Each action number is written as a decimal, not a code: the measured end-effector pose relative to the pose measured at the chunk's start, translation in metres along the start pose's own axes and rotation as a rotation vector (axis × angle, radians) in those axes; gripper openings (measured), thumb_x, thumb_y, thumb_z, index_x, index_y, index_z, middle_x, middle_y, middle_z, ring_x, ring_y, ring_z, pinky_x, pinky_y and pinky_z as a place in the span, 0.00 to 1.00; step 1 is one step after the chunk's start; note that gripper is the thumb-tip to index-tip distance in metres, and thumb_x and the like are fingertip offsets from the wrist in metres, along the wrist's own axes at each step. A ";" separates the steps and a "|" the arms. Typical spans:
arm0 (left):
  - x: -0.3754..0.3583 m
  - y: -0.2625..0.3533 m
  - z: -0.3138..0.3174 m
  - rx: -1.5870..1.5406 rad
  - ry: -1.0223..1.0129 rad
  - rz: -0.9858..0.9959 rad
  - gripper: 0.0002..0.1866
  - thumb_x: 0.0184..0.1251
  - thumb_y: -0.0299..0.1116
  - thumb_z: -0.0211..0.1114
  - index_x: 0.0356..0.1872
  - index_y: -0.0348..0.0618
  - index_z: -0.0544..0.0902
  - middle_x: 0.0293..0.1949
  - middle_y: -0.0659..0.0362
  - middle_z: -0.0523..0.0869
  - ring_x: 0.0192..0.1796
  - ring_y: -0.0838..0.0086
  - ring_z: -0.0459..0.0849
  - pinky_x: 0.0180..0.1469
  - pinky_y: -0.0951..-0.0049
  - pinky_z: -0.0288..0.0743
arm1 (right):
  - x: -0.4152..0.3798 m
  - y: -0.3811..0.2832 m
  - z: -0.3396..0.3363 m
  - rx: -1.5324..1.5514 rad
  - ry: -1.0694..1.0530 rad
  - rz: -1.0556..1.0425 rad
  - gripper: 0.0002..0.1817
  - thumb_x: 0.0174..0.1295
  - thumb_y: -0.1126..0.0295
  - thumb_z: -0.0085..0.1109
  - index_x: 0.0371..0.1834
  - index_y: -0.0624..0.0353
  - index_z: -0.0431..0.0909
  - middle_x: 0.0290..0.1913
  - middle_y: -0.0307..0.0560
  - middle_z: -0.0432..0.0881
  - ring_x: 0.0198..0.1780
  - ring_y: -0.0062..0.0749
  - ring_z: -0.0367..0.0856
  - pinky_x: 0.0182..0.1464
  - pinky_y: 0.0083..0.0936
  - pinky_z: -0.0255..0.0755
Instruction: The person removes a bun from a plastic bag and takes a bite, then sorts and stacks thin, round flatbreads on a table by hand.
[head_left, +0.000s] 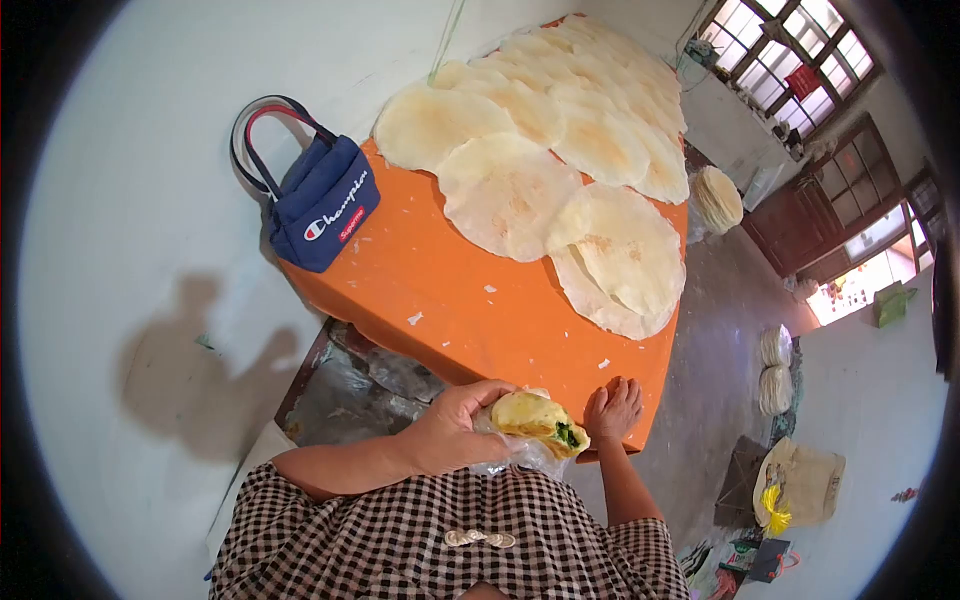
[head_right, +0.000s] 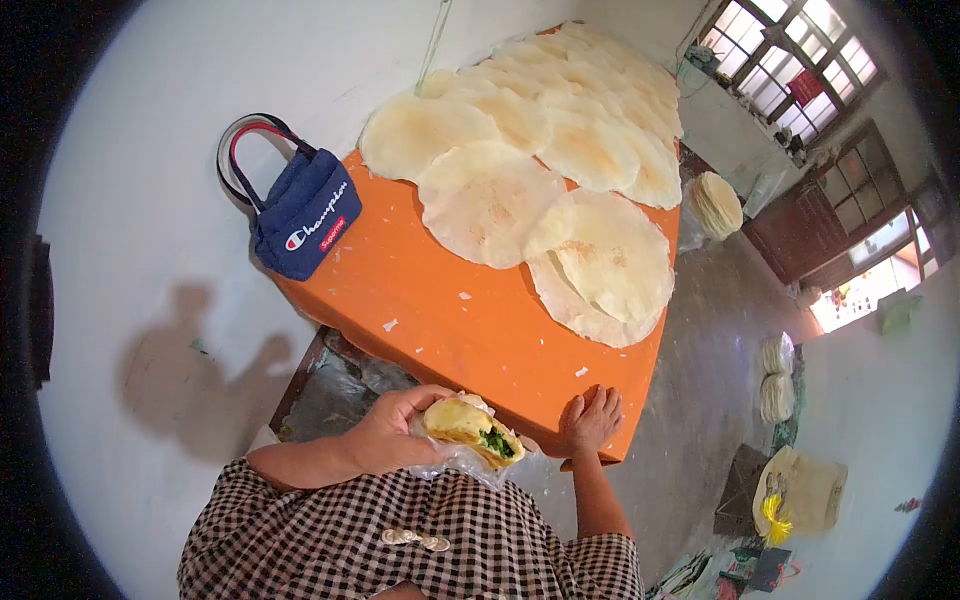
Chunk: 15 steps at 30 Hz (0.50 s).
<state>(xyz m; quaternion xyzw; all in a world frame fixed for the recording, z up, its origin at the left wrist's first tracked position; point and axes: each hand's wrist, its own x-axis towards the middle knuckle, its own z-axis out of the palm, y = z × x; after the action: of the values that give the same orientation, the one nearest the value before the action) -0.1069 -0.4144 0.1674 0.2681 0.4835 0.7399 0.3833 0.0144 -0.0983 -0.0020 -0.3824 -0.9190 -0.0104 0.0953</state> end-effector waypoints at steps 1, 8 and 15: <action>0.001 0.000 0.000 0.006 -0.013 -0.004 0.22 0.50 0.23 0.63 0.48 0.35 0.71 0.43 0.61 0.78 0.45 0.81 0.75 0.50 0.78 0.68 | -0.001 0.002 0.000 -0.002 -0.003 0.000 0.28 0.56 0.56 0.46 0.57 0.59 0.63 0.63 0.55 0.57 0.65 0.48 0.51 0.64 0.44 0.43; 0.006 0.003 0.004 -0.013 -0.026 -0.053 0.22 0.48 0.23 0.63 0.48 0.35 0.71 0.42 0.61 0.78 0.46 0.81 0.74 0.51 0.78 0.68 | 0.001 0.009 0.008 0.004 0.020 -0.023 0.27 0.55 0.55 0.48 0.56 0.58 0.64 0.63 0.55 0.58 0.65 0.47 0.52 0.63 0.44 0.44; 0.011 0.003 0.007 0.037 -0.005 -0.039 0.22 0.48 0.23 0.63 0.48 0.35 0.71 0.41 0.61 0.78 0.45 0.81 0.74 0.51 0.78 0.68 | 0.002 0.007 0.007 0.032 0.038 -0.030 0.27 0.55 0.56 0.47 0.56 0.57 0.65 0.62 0.55 0.59 0.65 0.47 0.52 0.63 0.43 0.45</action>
<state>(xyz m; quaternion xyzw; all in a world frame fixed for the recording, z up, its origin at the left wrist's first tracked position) -0.1088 -0.4031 0.1732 0.2676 0.5014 0.7225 0.3936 0.0171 -0.0912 -0.0086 -0.3669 -0.9227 -0.0042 0.1187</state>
